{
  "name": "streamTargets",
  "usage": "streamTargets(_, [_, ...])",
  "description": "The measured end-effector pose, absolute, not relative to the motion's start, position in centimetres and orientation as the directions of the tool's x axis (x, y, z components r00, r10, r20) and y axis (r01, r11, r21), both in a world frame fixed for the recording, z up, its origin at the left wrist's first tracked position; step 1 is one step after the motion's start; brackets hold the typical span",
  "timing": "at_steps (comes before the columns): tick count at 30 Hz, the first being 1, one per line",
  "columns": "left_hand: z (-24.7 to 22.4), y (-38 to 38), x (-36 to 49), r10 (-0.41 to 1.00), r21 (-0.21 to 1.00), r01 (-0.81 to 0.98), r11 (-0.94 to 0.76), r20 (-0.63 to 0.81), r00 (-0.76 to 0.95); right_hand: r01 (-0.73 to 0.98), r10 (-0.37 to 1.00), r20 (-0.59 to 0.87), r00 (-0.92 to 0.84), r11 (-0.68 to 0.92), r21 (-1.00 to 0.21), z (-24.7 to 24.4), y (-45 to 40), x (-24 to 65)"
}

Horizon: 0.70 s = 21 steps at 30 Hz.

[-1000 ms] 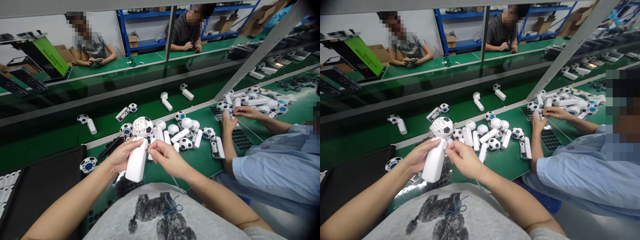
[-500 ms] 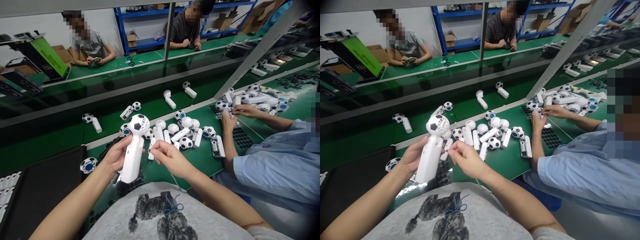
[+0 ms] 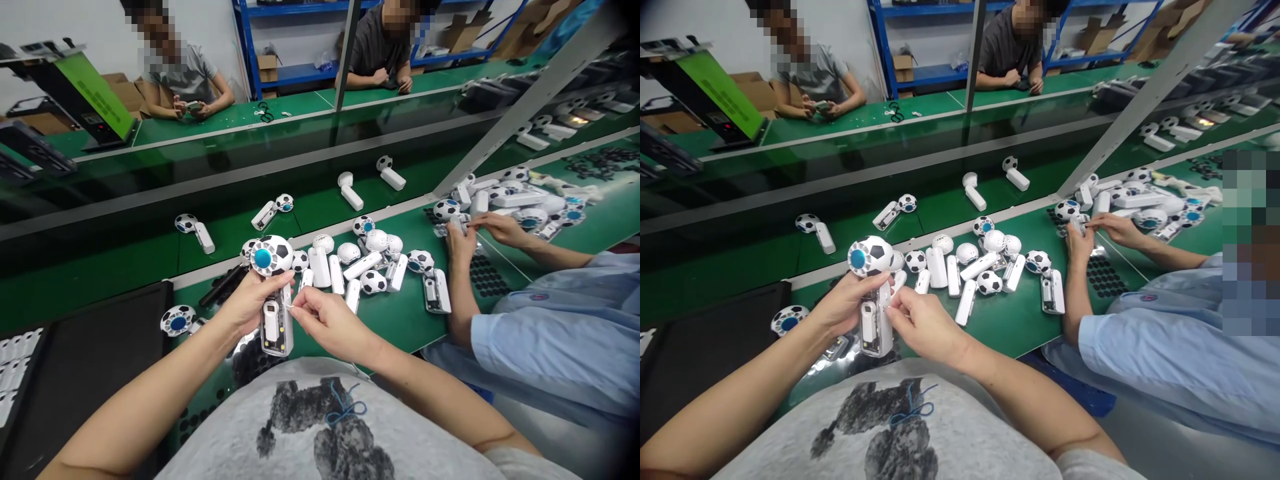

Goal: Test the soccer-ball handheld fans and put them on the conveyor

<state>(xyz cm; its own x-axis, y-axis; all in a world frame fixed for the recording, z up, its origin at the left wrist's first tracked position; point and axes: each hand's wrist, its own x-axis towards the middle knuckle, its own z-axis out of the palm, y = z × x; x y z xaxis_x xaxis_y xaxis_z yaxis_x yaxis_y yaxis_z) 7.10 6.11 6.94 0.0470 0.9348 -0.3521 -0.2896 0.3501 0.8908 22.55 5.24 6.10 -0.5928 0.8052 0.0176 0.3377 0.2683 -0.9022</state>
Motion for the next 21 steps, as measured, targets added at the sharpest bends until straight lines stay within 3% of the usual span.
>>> streamTargets(5, [6.9, 6.0, 7.9, 0.948, 0.918, -0.237, 0.317, -0.314, 0.051, 0.377, 0.775, -0.024, -0.632, 0.280, -0.883, 5.4, 5.8, 22.5])
streamTargets(13, [5.0, 6.1, 7.8, 0.888, 0.850, -0.280, 0.445, -0.459, 0.017, 0.368, 0.748, -0.123, -0.652, 0.171, -0.914, 3.2, 6.6, 22.3])
streamTargets(21, [5.0, 6.3, 7.7, 0.850, 0.810, -0.257, 0.527, -0.512, 0.128, 0.353, 0.722, -0.168, -0.671, 0.112, -0.929, 3.0, 6.8, 21.4])
